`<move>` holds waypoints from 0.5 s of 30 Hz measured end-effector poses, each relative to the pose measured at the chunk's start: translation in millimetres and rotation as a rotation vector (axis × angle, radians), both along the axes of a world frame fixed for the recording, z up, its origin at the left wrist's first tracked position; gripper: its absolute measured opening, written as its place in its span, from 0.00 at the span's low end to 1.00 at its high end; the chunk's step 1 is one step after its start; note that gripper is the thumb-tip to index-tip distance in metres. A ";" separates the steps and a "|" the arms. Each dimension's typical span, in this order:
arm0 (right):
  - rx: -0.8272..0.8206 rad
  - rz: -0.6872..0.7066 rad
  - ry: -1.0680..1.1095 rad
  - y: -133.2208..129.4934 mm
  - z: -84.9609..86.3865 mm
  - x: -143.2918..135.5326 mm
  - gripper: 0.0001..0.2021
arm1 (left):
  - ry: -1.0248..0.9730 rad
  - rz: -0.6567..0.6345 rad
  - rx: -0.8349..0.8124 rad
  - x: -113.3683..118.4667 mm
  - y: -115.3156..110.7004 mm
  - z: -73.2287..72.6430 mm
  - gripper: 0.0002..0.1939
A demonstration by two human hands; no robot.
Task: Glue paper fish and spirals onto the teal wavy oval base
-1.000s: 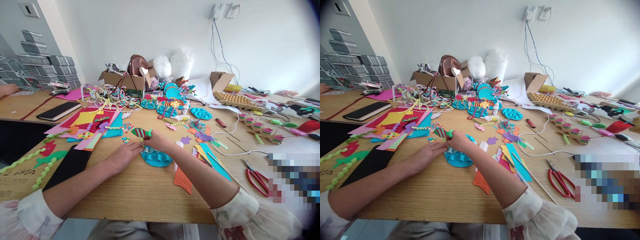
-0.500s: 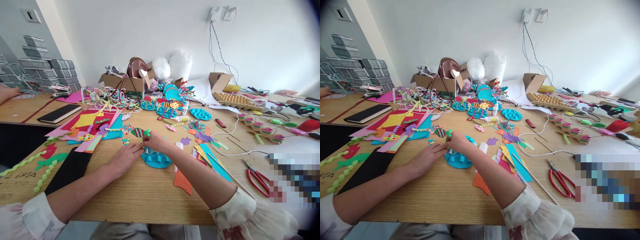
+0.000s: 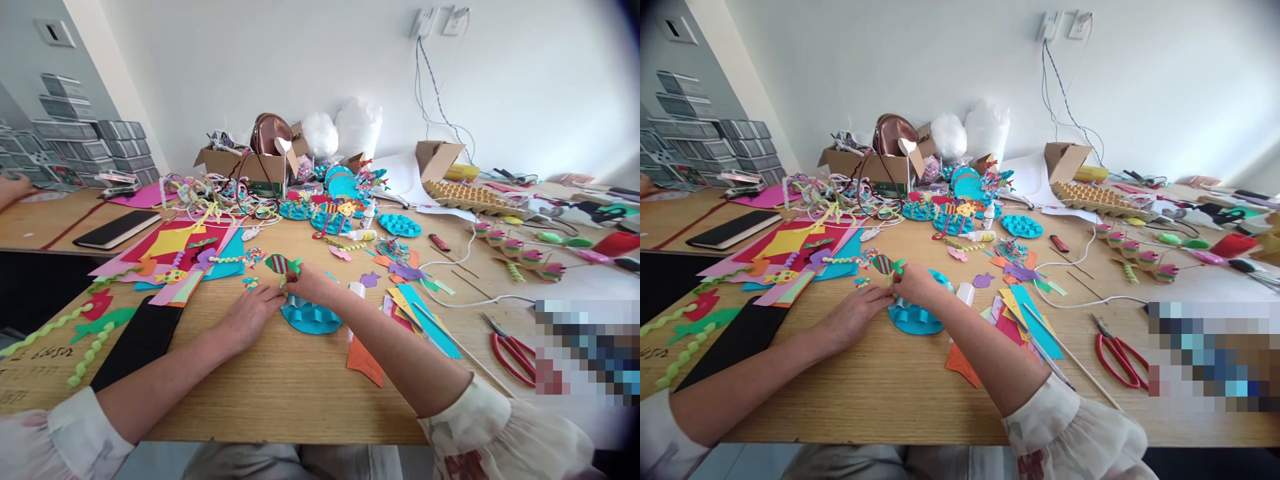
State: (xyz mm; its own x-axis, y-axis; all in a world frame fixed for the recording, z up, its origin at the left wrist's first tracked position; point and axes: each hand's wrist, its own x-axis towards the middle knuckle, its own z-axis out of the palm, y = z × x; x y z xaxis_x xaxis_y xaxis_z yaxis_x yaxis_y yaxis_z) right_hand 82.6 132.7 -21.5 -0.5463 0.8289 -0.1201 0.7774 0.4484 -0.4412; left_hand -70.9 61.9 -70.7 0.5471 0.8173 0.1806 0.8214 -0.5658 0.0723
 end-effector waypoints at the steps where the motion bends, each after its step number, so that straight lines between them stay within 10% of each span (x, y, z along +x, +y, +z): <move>1: 0.004 0.002 -0.003 0.0 -0.1 0.3 0.05 | -0.002 -0.001 -0.001 -0.1 -0.2 -0.2 0.21; 15: 0.132 0.047 -0.118 -0.2 -9.1 -3.2 0.08 | -0.023 -0.029 0.038 -3.5 1.1 -7.2 0.20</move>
